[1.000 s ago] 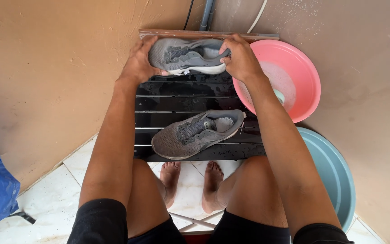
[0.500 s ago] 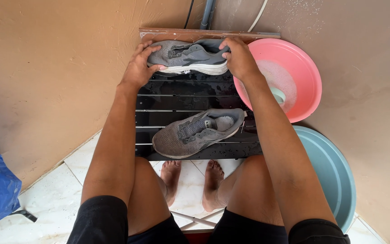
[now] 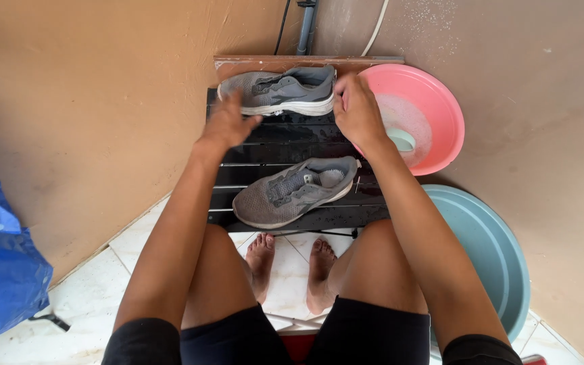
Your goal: Removing insoles from sneakers and scrubbing the shoes with soapy water using a cup and brush.
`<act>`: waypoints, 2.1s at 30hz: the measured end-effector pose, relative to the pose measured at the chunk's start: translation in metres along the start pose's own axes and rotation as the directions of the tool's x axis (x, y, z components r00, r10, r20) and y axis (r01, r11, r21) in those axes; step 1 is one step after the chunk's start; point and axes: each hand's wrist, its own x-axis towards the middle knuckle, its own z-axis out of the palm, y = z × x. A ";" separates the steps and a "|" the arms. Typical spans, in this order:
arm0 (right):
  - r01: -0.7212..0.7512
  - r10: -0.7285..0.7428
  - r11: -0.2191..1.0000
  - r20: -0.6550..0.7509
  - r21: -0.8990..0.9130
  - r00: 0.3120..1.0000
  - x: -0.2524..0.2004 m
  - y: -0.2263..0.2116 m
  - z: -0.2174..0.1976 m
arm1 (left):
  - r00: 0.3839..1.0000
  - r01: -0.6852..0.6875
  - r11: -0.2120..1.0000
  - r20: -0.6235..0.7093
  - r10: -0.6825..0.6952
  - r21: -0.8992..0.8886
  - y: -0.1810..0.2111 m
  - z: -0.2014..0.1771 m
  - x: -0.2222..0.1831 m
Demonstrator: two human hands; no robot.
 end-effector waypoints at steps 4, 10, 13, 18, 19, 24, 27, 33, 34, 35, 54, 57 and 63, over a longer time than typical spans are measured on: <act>-0.038 0.154 0.925 0.282 -0.379 0.947 -0.069 -0.003 0.016 | 0.904 -0.088 0.994 0.424 0.050 0.070 0.099 -0.011 -0.143; 0.019 0.206 0.805 0.310 -0.592 0.928 -0.105 0.074 0.076 | 0.909 -0.280 0.907 0.392 0.145 0.314 0.107 0.062 -0.182; -0.086 0.168 0.939 0.223 -0.334 0.960 -0.109 0.040 0.045 | 0.931 -0.291 0.915 0.301 0.205 0.278 0.094 0.074 -0.166; 0.124 -0.117 0.990 -0.092 0.068 0.989 -0.113 0.043 0.018 | 0.952 -0.223 0.955 0.252 0.171 0.194 0.094 0.047 -0.179; 0.112 -0.106 0.992 -0.090 0.066 0.990 -0.119 0.050 0.011 | 0.949 -0.228 0.955 0.263 0.174 0.190 0.103 0.042 -0.188; -0.284 0.235 0.858 0.165 0.427 0.958 -0.144 0.096 -0.027 | 0.957 -0.159 0.973 0.266 0.111 0.165 0.159 0.004 -0.237; -0.574 0.354 0.796 0.623 0.191 0.698 -0.172 0.105 -0.090 | 0.862 -0.494 0.810 0.053 0.505 0.315 0.173 0.025 -0.234; -0.656 0.766 0.636 0.435 -0.407 0.473 -0.237 0.104 -0.207 | 0.417 -0.809 0.484 -0.254 0.873 0.334 0.266 0.099 -0.191; -0.684 0.785 0.611 0.419 -0.399 0.457 -0.268 0.154 -0.198 | 0.395 -0.831 0.457 -0.241 0.886 0.316 0.273 0.117 -0.178; -0.753 0.742 0.621 0.473 -0.220 0.474 -0.301 0.201 -0.188 | 0.389 -0.902 0.397 -0.079 0.918 0.171 0.280 0.135 -0.165; -0.977 0.979 0.146 0.118 0.158 0.165 -0.600 0.475 0.112 | 0.119 -0.948 0.212 0.351 0.929 -0.239 0.331 0.304 -0.133; -0.913 0.913 0.408 -0.003 -0.002 0.408 -0.561 0.436 0.083 | 0.109 -0.951 0.189 0.310 0.945 -0.243 0.330 0.302 -0.135; -0.778 0.909 0.281 -0.105 -0.562 0.405 -0.624 0.510 0.108 | 0.124 -0.944 0.209 0.310 0.943 -0.257 0.332 0.296 -0.138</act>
